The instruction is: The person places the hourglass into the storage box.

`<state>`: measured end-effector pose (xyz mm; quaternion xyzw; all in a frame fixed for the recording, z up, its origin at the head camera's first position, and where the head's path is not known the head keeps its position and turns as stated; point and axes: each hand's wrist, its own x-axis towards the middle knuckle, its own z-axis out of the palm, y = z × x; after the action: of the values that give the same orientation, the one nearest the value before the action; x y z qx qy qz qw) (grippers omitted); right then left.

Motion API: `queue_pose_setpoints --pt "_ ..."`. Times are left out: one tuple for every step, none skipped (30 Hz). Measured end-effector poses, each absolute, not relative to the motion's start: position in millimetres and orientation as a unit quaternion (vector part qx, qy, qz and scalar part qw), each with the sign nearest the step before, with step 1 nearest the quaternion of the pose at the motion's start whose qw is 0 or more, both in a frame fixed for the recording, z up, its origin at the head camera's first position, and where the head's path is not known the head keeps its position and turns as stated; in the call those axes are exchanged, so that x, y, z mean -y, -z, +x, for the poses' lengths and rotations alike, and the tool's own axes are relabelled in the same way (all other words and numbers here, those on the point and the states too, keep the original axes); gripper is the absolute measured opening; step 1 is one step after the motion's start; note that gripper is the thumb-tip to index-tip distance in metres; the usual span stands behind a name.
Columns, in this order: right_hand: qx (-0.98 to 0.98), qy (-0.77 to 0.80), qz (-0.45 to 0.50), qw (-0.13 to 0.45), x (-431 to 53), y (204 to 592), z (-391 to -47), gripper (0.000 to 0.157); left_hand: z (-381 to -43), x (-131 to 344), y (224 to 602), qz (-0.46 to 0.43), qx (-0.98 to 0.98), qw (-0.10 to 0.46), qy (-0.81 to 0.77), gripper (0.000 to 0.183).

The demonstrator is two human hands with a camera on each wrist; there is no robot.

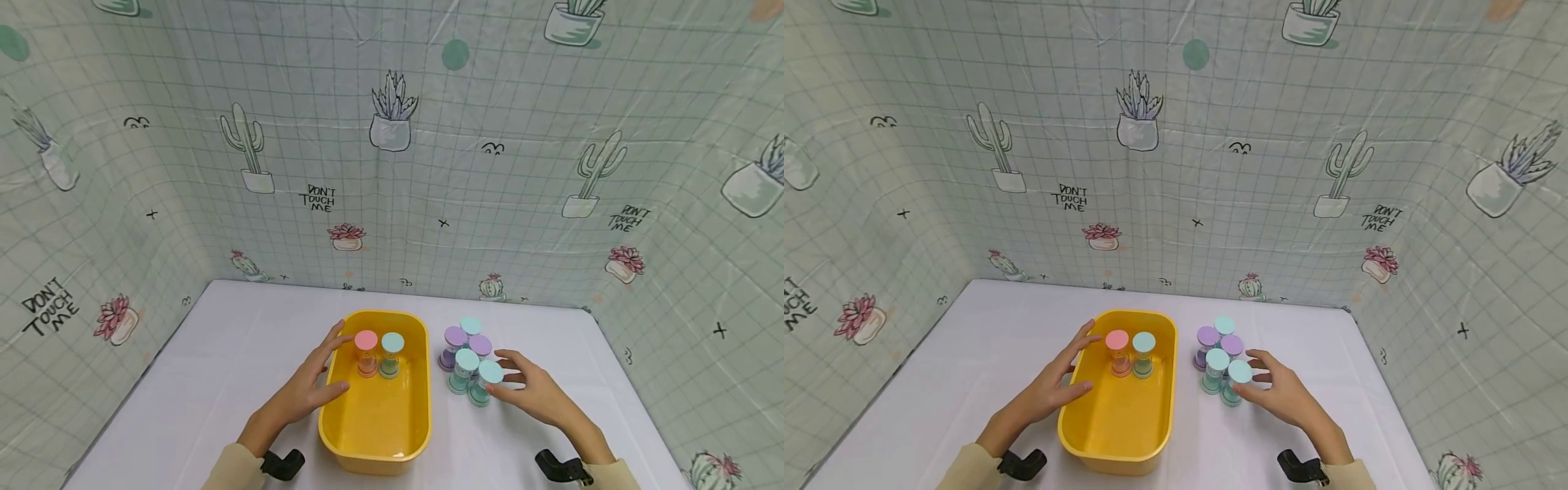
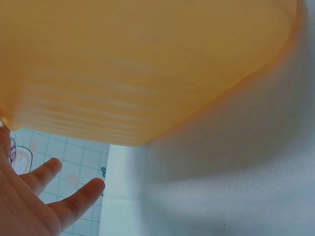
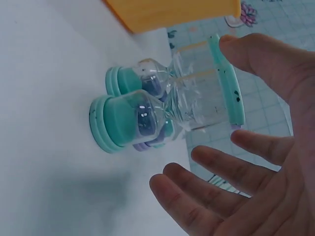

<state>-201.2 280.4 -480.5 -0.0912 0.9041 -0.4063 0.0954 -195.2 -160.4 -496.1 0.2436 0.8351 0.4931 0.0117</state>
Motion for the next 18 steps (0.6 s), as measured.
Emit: queue_pose_setpoints --pt "-0.903 0.409 -0.086 0.096 -280 481 -200 0.073 -195 160 496 0.244 -0.834 0.012 -0.495 0.072" --pt "-0.902 0.412 -0.082 0.096 -280 481 -200 0.073 -195 160 496 0.244 -0.833 0.011 -0.496 0.072" --pt "-0.901 0.415 -0.079 0.097 -279 482 -199 0.073 -195 160 496 0.244 -0.833 0.011 -0.496 0.072" --pt "-0.900 0.418 -0.078 0.096 -279 482 -198 0.073 -195 160 496 0.244 -0.834 0.011 -0.495 0.072" --pt "-0.898 0.422 -0.078 0.095 -278 483 -198 0.072 -195 160 495 0.244 -0.834 0.011 -0.496 0.072" --pt "-0.896 0.427 -0.075 0.093 -277 483 -197 0.071 -196 160 496 0.244 -0.834 0.010 -0.495 0.072" --pt "-0.894 0.432 -0.076 0.091 -276 484 -197 0.071 -196 160 496 0.243 -0.834 0.011 -0.495 0.072" --pt "-0.890 0.440 -0.074 0.090 -275 484 -196 0.069 -196 160 496 0.243 -0.834 0.011 -0.495 0.073" --pt "-0.887 0.446 -0.076 0.089 -274 485 -196 0.068 -196 160 496 0.242 -0.835 0.011 -0.494 0.073" --pt "-0.885 0.451 -0.078 0.088 -273 485 -196 0.068 -196 160 496 0.240 -0.836 0.011 -0.494 0.072" --pt "-0.882 0.456 -0.078 0.087 -273 486 -195 0.067 -196 160 496 0.240 -0.836 0.011 -0.494 0.072" --pt "-0.881 0.459 -0.076 0.086 -271 486 -195 0.066 -196 160 496 0.240 -0.835 0.011 -0.495 0.072" --pt "-0.880 0.461 -0.077 0.085 -271 487 -195 0.065 -196 160 496 0.240 -0.835 0.011 -0.495 0.072" --pt "-0.880 0.462 -0.076 0.083 -270 487 -195 0.064 -196 160 497 0.240 -0.836 0.010 -0.494 0.072" --pt "-0.880 0.461 -0.077 0.081 -269 487 -195 0.063 -196 160 497 0.241 -0.835 0.010 -0.494 0.072" --pt "-0.881 0.460 -0.075 0.080 -269 488 -195 0.062 -196 160 497 0.241 -0.834 0.010 -0.495 0.072" --pt "-0.882 0.459 -0.073 0.078 -268 488 -195 0.062 -196 160 497 0.243 -0.834 0.010 -0.496 0.071" --pt "-0.883 0.458 -0.070 0.077 -267 488 -195 0.061 -195 160 497 0.244 -0.833 0.010 -0.497 0.071"
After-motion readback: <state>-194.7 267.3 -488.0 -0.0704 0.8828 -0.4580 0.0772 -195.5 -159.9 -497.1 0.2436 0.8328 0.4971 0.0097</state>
